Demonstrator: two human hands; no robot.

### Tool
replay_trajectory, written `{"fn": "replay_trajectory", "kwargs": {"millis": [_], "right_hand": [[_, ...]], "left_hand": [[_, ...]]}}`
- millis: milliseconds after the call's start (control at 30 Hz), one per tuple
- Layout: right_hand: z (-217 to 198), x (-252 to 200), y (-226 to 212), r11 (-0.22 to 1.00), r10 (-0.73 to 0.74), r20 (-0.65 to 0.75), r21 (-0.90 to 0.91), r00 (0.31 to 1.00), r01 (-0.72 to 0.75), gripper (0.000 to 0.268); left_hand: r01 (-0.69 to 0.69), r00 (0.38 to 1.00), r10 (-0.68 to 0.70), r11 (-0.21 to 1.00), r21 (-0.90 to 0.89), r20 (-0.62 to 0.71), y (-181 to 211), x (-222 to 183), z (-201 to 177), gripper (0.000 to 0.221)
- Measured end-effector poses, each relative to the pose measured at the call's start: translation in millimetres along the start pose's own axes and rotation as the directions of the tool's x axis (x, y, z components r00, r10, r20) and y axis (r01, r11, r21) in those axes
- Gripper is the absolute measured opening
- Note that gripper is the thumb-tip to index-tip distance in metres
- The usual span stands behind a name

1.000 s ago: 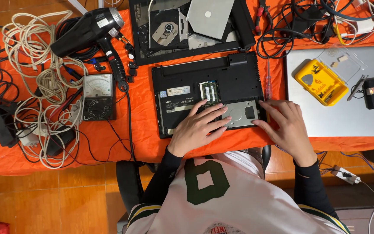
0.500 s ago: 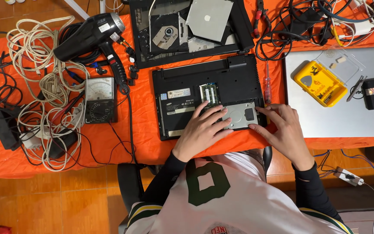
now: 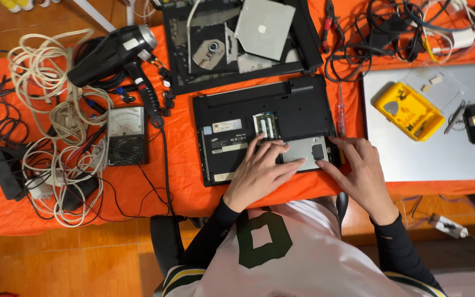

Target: Installing a hard drive into a laptop computer.

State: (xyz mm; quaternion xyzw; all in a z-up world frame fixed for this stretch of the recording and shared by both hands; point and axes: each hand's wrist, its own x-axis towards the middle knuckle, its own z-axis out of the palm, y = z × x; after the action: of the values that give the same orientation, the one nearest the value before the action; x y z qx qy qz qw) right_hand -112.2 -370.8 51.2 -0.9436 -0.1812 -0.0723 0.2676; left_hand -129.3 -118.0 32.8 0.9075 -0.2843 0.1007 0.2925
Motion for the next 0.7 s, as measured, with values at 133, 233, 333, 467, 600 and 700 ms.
{"fn": "replay_trajectory", "kwargs": {"millis": [133,233,333,467,600,700], "right_hand": [[-3,-2,-5,0.997,0.082,0.007,0.001,0.997,-0.082,0.053],[-1,-13,-8,0.994,0.104,0.018,0.027,0.994,-0.104,0.051],[10,-17,-5,1.000,-0.003,-0.085,0.019,0.996,0.004,0.041],[25,-26,3,0.985,-0.167,-0.156,0.013,0.974,0.171,0.023],[24,-23,4,0.970,-0.242,-0.159,-0.027,0.957,0.240,0.023],[23,-21,5,0.967,-0.254,-0.144,-0.049,0.956,0.250,0.021]], "left_hand": [[-0.073,0.996,0.070,0.996,0.048,0.059,-5,2,3,0.032],[-0.150,0.987,0.144,0.984,0.093,0.070,-4,-1,6,0.041],[-0.144,0.987,0.131,0.977,0.157,0.088,-3,5,3,0.038],[-0.128,0.987,0.116,0.986,0.108,0.109,-3,3,4,0.037],[-0.122,0.989,0.110,0.984,0.127,0.101,-1,4,2,0.037],[-0.107,0.987,0.091,0.986,0.124,0.130,0,6,-1,0.039]]}}
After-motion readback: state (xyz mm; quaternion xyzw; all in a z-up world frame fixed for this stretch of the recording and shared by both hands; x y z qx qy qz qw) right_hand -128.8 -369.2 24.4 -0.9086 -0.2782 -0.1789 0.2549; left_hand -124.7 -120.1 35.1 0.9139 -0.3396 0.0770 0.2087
